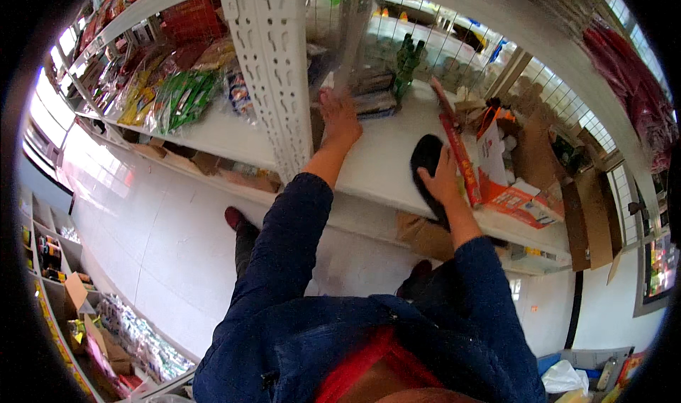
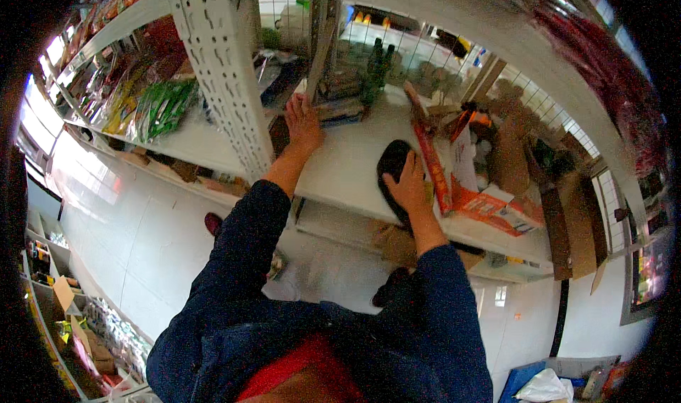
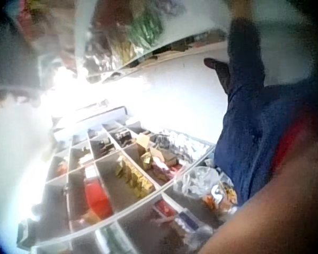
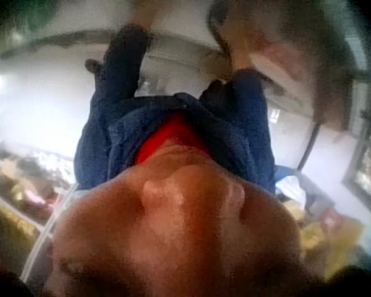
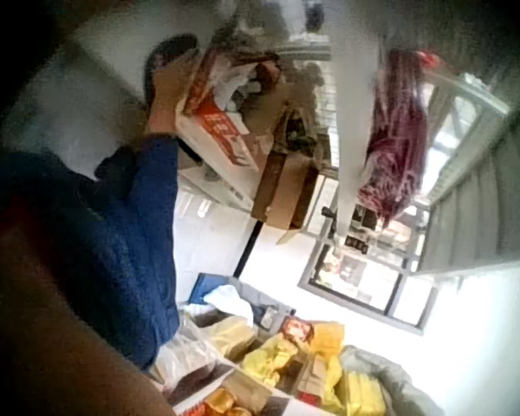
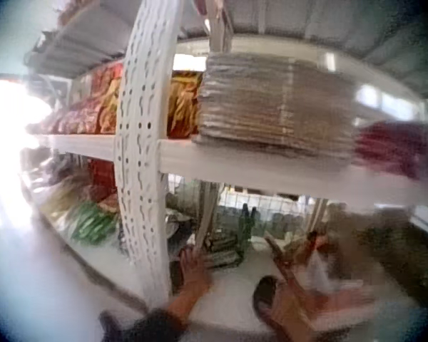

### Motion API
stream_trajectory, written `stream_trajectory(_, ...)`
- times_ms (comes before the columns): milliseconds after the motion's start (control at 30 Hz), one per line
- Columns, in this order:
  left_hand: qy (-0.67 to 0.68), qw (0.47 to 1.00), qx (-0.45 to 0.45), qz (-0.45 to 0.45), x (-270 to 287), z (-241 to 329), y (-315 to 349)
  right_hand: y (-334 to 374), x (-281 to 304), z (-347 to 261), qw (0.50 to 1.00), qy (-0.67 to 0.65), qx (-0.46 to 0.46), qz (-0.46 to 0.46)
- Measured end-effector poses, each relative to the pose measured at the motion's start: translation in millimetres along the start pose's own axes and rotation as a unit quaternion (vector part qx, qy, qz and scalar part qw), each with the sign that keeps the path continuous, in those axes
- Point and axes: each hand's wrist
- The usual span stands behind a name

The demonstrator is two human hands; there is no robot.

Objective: The person organizes packaged food items on a store shelf, picking up and rearranging bags of snacks and noodles. They then move a blue plastic stool and handle a tray of white cylindrical items, placing them on a lower shelf.

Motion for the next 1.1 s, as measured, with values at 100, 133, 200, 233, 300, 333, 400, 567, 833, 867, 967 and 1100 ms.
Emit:
stream_trajectory(100,-0.063,0.983,0.067,-0.162,-34,-24,-40,1,-4,-4,0.995,0.047,-0.002,-0.083)
stream_trajectory(133,-0.057,0.985,0.028,-0.162,-12,-3,-34,5,-7,6,0.997,0.052,0.008,-0.057)
stream_trajectory(200,-0.058,0.980,0.006,-0.192,-12,4,-45,10,-20,13,0.997,0.047,0.055,0.032)
stream_trajectory(233,-0.063,0.976,0.000,-0.207,-8,6,-45,7,-23,14,0.996,0.051,0.057,0.042)
stream_trajectory(300,-0.040,0.975,-0.008,-0.218,-4,4,-45,-3,-27,11,0.995,0.053,0.066,0.057)
stream_trajectory(333,-0.033,0.976,-0.027,-0.215,-10,-6,-39,-4,-25,5,0.995,0.031,0.086,0.031)
stream_trajectory(400,-0.013,0.978,-0.044,-0.201,-13,-10,-18,-13,-19,3,0.999,-0.052,0.012,-0.005)
stream_trajectory(567,0.108,0.981,-0.028,-0.157,37,22,80,-18,28,7,0.955,-0.188,0.014,0.230)
stream_trajectory(833,0.290,0.956,-0.023,-0.040,44,32,185,18,12,-145,0.956,-0.029,0.289,-0.050)
stream_trajectory(867,0.284,0.958,-0.026,-0.016,32,29,188,22,-10,-140,0.954,-0.032,0.296,-0.033)
stream_trajectory(967,0.345,0.938,-0.008,0.006,36,27,183,19,-24,-141,0.955,-0.024,0.295,-0.023)
stream_trajectory(1100,0.350,0.937,-0.007,0.008,31,26,185,10,-23,-133,0.955,-0.018,0.294,-0.035)
Point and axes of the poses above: each hand's wrist, its own y-axis away from the middle knuckle, its own x-axis out of the back of the hand, z = x × y, and after that the axes turned 11 degrees about -z, right-handed
